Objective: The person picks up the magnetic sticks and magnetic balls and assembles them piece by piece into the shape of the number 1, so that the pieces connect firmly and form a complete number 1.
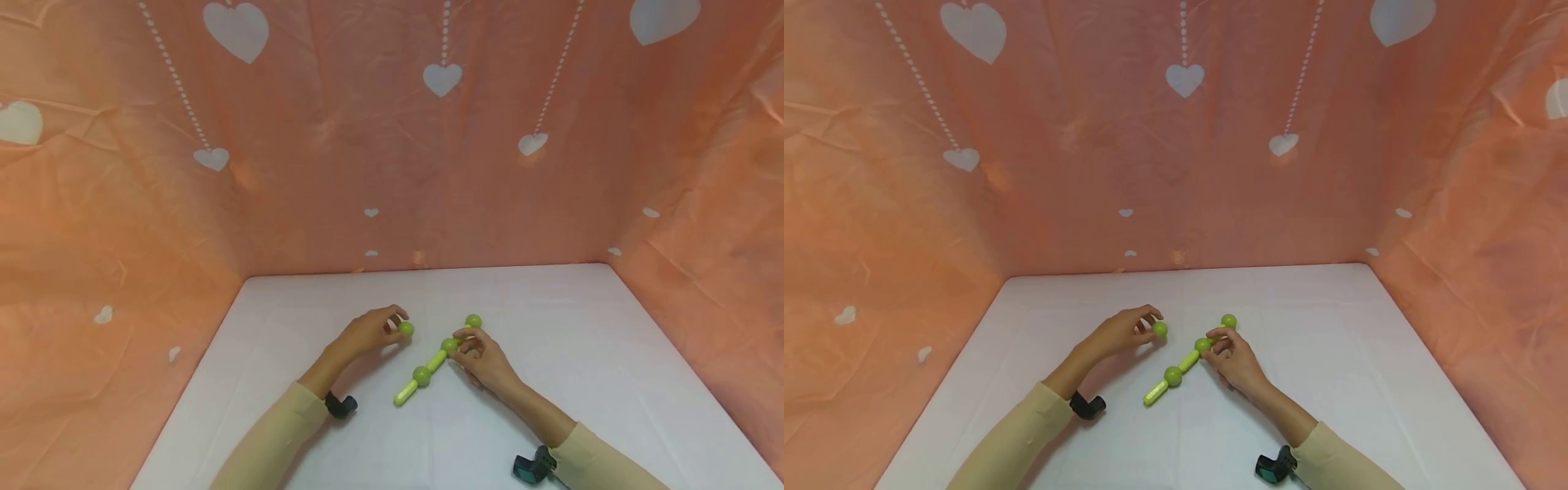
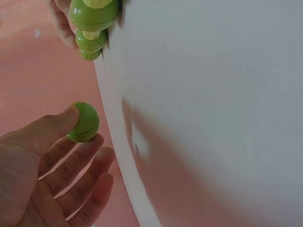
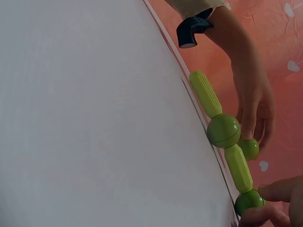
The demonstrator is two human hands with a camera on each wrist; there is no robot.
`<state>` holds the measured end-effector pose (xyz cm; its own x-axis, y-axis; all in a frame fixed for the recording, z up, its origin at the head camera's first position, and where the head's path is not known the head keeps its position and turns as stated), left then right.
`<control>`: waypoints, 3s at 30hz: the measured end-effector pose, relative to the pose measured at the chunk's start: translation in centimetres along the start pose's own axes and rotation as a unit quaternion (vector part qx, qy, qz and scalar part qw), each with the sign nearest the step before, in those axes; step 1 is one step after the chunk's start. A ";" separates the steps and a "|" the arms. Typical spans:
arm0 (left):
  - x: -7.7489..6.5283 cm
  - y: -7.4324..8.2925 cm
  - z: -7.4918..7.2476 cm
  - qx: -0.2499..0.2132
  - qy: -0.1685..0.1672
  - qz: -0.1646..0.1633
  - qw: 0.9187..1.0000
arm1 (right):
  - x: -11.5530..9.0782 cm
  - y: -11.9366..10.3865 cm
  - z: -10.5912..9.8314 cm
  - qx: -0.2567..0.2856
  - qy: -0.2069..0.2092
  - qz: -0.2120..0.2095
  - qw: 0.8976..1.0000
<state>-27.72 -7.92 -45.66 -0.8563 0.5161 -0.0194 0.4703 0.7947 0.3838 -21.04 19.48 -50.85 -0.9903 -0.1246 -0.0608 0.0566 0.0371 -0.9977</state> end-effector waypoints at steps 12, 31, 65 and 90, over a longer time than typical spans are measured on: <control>-3.0 -1.6 -0.3 0.006 -0.007 -0.016 1.000 | -0.5 -0.6 0.6 -0.081 -0.014 -0.049 0.995; -7.2 -3.0 -1.0 -0.009 -0.045 0.032 0.998 | -0.5 -1.5 3.6 -0.244 -0.167 -0.233 0.926; -9.5 -2.2 0.0 -0.046 -0.116 0.070 0.990 | 0.0 -1.4 6.5 -0.350 -0.197 -0.210 0.892; -9.5 -1.5 0.7 -0.050 -0.125 0.080 0.988 | 0.0 -1.7 6.5 -0.339 -0.200 -0.196 0.898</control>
<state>-20.10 -13.82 -46.66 -0.6877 0.7049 -0.1735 0.5613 0.6679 0.4888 -20.26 12.99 -49.38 -0.7852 -0.6009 0.1498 -0.5102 0.4905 -0.7065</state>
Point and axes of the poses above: each hand's wrist, its own x-axis towards the middle knuckle, its own z-axis out of the palm, y = z × x, the point moved 1 cm from there along x, towards the middle knuckle, and after that the axes turned 11 degrees about x, right-handed, at the moved point
